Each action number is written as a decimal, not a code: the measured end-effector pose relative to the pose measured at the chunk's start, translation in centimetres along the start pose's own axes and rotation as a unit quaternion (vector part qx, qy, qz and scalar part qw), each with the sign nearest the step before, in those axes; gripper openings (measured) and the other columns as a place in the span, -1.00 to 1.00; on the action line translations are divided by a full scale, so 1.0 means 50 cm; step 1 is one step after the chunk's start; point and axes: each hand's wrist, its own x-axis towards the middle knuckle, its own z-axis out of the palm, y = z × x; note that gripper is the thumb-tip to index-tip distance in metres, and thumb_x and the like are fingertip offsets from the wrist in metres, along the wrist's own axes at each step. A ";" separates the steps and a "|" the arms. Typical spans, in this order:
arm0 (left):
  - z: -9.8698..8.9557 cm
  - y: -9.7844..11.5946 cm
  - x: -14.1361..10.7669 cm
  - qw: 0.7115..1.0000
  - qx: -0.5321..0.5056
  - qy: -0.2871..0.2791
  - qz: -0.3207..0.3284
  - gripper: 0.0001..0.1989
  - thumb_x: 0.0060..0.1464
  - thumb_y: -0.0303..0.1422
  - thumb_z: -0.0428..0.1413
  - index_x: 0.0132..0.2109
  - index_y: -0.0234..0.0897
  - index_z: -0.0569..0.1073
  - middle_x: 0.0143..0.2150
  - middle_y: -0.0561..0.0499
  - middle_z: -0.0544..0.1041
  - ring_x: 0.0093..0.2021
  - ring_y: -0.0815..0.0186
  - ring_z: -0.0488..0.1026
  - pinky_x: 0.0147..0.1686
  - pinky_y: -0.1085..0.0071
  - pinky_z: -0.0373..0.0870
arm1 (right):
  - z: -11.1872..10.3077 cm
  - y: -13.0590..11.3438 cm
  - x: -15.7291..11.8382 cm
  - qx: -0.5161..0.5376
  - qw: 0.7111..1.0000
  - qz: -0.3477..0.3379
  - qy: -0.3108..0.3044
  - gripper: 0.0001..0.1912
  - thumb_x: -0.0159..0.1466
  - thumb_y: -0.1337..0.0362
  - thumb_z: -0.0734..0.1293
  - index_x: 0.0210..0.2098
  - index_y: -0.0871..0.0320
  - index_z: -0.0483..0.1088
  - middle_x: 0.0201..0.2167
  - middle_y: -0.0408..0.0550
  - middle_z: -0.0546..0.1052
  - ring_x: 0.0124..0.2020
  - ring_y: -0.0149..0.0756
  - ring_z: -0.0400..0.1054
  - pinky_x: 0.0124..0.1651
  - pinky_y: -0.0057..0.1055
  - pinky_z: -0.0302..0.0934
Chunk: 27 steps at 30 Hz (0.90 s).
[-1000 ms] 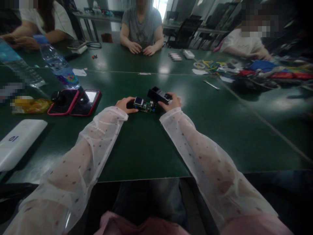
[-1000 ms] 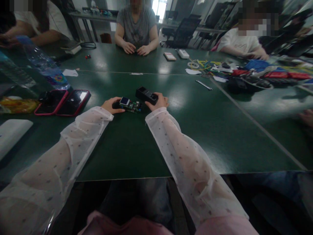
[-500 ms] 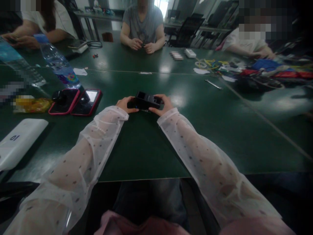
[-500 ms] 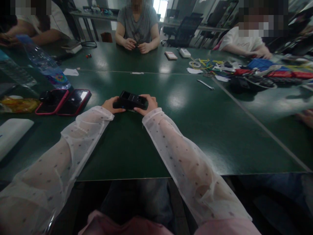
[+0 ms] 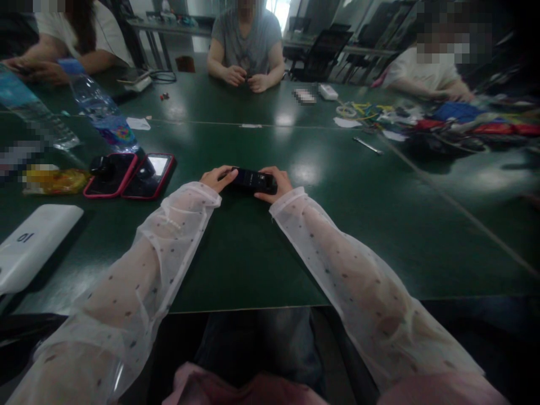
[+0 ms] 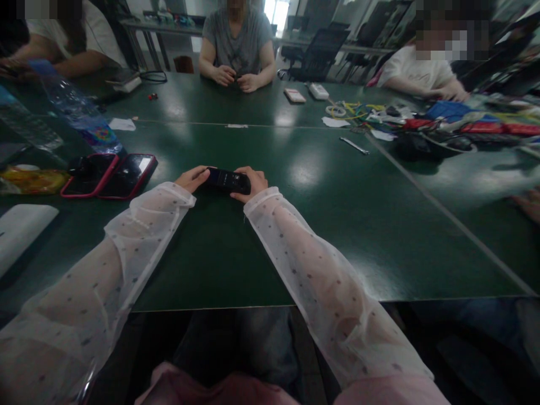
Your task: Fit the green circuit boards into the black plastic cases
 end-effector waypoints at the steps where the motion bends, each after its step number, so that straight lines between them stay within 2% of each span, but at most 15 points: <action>1: -0.001 0.005 -0.002 1.000 -0.009 0.000 -0.006 -0.32 0.21 0.22 -0.07 0.19 -0.16 0.47 0.19 -0.11 0.56 0.23 0.01 0.45 0.28 0.09 0.31 | -0.002 -0.002 -0.003 0.009 1.000 -0.002 -0.001 -0.36 0.02 0.14 0.54 0.07 -0.09 0.33 0.02 -0.01 0.50 0.19 0.11 0.30 0.21 0.13 0.23; 3: -0.002 0.014 -0.006 1.000 -0.027 -0.001 -0.010 -0.32 0.17 0.22 0.00 0.18 -0.16 0.49 0.18 -0.11 0.57 0.23 0.00 0.46 0.28 0.08 0.31 | -0.005 -0.007 -0.007 0.045 0.999 0.000 -0.006 -0.34 0.01 0.08 0.55 0.07 -0.09 0.34 0.01 -0.02 0.51 0.19 0.09 0.32 0.23 0.12 0.22; 5: -0.003 0.021 -0.011 0.999 -0.040 0.000 -0.009 -0.32 0.13 0.22 0.05 0.18 -0.15 0.49 0.19 -0.11 0.56 0.24 -0.01 0.45 0.29 0.06 0.31 | -0.006 -0.011 -0.008 0.116 0.993 0.010 -0.014 -0.34 0.05 -0.08 0.52 0.07 -0.07 0.34 0.00 -0.02 0.51 0.15 0.04 0.37 0.22 0.08 0.24; 7: -0.005 0.027 -0.016 0.999 -0.047 0.003 -0.005 -0.31 0.11 0.23 0.08 0.18 -0.14 0.49 0.20 -0.11 0.55 0.25 -0.02 0.45 0.29 0.03 0.30 | -0.006 -0.015 -0.007 0.204 0.978 0.035 -0.016 -0.38 0.15 -0.25 0.40 0.04 -0.03 0.35 -0.03 0.00 0.53 0.07 -0.04 0.43 0.17 0.00 0.29; 10: -0.008 0.033 -0.022 0.999 -0.053 0.000 0.000 -0.30 0.09 0.22 0.11 0.19 -0.14 0.49 0.21 -0.14 0.55 0.26 -0.03 0.44 0.29 0.03 0.31 | -0.004 -0.015 -0.003 0.284 0.955 0.080 -0.006 -0.40 0.21 -0.35 0.29 -0.05 0.00 0.38 -0.14 -0.04 0.57 -0.05 -0.14 0.48 0.09 -0.11 0.34; 16: -0.008 0.020 -0.018 0.998 -0.060 -0.003 0.010 -0.26 0.06 0.22 0.14 0.22 -0.15 0.46 0.23 -0.16 0.53 0.29 -0.06 0.41 0.32 0.00 0.28 | 0.005 -0.002 0.004 0.305 0.948 0.095 -0.016 -0.38 0.11 -0.35 0.39 -0.10 -0.01 0.39 -0.35 -0.15 0.53 -0.24 -0.21 0.46 -0.04 -0.18 0.36; 22: -0.003 -0.004 -0.005 0.998 -0.056 -0.018 0.010 -0.18 0.01 0.25 0.15 0.26 -0.20 0.43 0.25 -0.20 0.51 0.29 -0.04 0.41 0.34 -0.01 0.24 | -0.003 -0.007 0.002 0.339 0.934 0.108 -0.027 -0.40 0.07 -0.29 0.45 -0.12 0.00 0.38 -0.32 -0.12 0.56 -0.20 -0.20 0.49 -0.01 -0.14 0.38; 27: 0.002 -0.005 -0.006 0.996 -0.085 -0.010 0.009 -0.22 0.08 0.24 0.11 0.24 -0.21 0.45 0.22 -0.21 0.54 0.25 -0.01 0.46 0.29 0.04 0.31 | -0.013 -0.013 0.001 0.356 0.926 0.119 -0.023 -0.45 0.05 -0.20 0.51 -0.18 0.00 0.37 -0.27 -0.10 0.58 -0.14 -0.16 0.51 0.06 -0.08 0.38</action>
